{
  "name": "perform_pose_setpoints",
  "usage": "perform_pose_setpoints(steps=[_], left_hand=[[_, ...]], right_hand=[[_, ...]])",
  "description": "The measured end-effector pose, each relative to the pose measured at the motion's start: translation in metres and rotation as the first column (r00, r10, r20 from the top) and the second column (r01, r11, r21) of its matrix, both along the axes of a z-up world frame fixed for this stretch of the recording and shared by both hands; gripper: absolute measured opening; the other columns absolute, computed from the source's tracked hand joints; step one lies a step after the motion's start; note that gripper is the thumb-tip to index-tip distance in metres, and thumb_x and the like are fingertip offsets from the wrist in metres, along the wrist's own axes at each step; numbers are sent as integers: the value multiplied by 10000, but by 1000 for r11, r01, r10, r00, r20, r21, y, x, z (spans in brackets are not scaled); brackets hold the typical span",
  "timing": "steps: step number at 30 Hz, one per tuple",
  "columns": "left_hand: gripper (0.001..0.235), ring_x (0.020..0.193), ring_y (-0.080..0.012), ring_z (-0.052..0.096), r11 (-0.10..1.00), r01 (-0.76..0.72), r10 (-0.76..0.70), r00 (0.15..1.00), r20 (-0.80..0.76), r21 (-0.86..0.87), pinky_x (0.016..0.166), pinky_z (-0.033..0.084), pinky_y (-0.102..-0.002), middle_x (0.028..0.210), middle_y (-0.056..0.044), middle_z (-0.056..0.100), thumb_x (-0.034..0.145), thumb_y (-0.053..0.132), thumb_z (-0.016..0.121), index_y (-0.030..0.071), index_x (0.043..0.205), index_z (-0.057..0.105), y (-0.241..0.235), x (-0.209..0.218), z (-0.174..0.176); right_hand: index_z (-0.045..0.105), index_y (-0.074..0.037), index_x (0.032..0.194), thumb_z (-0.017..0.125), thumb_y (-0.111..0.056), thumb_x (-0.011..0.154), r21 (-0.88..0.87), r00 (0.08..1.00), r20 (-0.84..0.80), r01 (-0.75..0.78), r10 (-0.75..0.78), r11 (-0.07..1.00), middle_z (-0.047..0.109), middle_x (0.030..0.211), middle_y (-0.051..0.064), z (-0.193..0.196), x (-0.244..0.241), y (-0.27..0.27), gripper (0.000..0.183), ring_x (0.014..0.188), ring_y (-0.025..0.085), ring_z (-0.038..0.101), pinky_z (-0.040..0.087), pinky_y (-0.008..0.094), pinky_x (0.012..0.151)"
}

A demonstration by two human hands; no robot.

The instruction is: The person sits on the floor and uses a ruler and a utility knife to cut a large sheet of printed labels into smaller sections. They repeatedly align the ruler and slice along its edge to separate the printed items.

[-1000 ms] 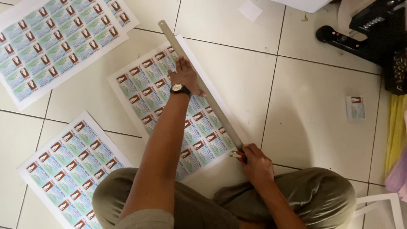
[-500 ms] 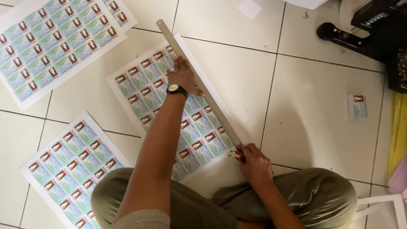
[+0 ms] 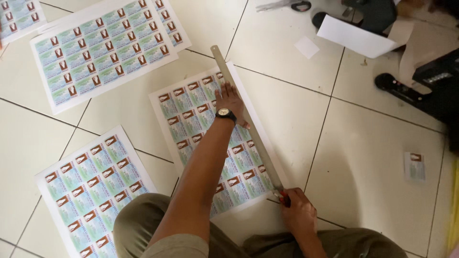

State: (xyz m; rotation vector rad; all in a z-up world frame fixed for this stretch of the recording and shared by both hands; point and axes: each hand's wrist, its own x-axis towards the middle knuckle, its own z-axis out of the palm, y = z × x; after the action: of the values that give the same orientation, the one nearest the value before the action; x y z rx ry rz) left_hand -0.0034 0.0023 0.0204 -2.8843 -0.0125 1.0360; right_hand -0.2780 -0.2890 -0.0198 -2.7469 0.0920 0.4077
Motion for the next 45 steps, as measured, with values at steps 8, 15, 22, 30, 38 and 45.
perform_pose_setpoints(steps=[8, 15, 22, 30, 38, 45], left_hand=[[1639, 1586, -471, -72, 999, -32, 36, 992, 117, -39, 1259, 16, -656, 1707, -314, -56, 566, 806, 858, -93, 1621, -17, 3, -4, -12], [1663, 1595, -455, 4, 983, -98, 130, 969, 208, -157, 1206, 87, -765, 1718, -285, 20, 454, 747, 926, -51, 1632, 67, 4, -9, -17], [1575, 1575, -481, 60, 974, -42, 109, 950, 294, -223, 1155, 11, -840, 1683, -328, 116, 479, 690, 945, -103, 1594, 165, 9, -17, -13], [1566, 1588, -447, 62, 970, -29, 105, 948, 302, -243, 1185, 70, -798, 1701, -298, 100, 506, 761, 894, -87, 1607, 172, 15, -16, -16], [1583, 1581, -475, 29, 968, -30, 106, 949, 298, -250, 1184, 17, -803, 1695, -318, 82, 483, 727, 918, -94, 1604, 158, 15, -16, -19], [1509, 1584, -469, 35, 969, -33, 107, 948, 299, -244, 1192, 1, -790, 1703, -302, 91, 548, 679, 917, -87, 1610, 168, 14, -19, -12]], right_hand=[[541, -80, 1461, 703, -314, 921, 222, 957, -47, 288, -285, 931, 690, 1297, 222, 61, 116, 42, 611, 1211, 418, 652, 500, 510, 1053], [476, -32, 1513, 660, -199, 981, 514, 998, 10, 48, -62, 856, 676, 1270, 281, 106, 246, 162, 587, 1102, 400, 711, 615, 451, 865], [624, -125, 1410, 591, -207, 1046, 461, 959, 265, -221, 105, 859, 746, 1086, 228, 31, 324, 211, 374, 1078, 403, 717, 579, 509, 925], [571, -66, 1464, 520, -188, 1083, 387, 963, 210, -242, 171, 890, 673, 1315, 230, 42, 333, 229, 403, 1240, 400, 649, 550, 499, 1020], [561, -62, 1470, 501, -194, 1086, 318, 946, 213, -303, 244, 898, 665, 1321, 246, 44, 335, 232, 411, 1241, 431, 640, 548, 538, 1011], [577, -85, 1460, 501, -205, 1085, 273, 939, 217, -320, 266, 907, 677, 1307, 235, 46, 334, 234, 401, 1227, 426, 649, 550, 552, 1007]])
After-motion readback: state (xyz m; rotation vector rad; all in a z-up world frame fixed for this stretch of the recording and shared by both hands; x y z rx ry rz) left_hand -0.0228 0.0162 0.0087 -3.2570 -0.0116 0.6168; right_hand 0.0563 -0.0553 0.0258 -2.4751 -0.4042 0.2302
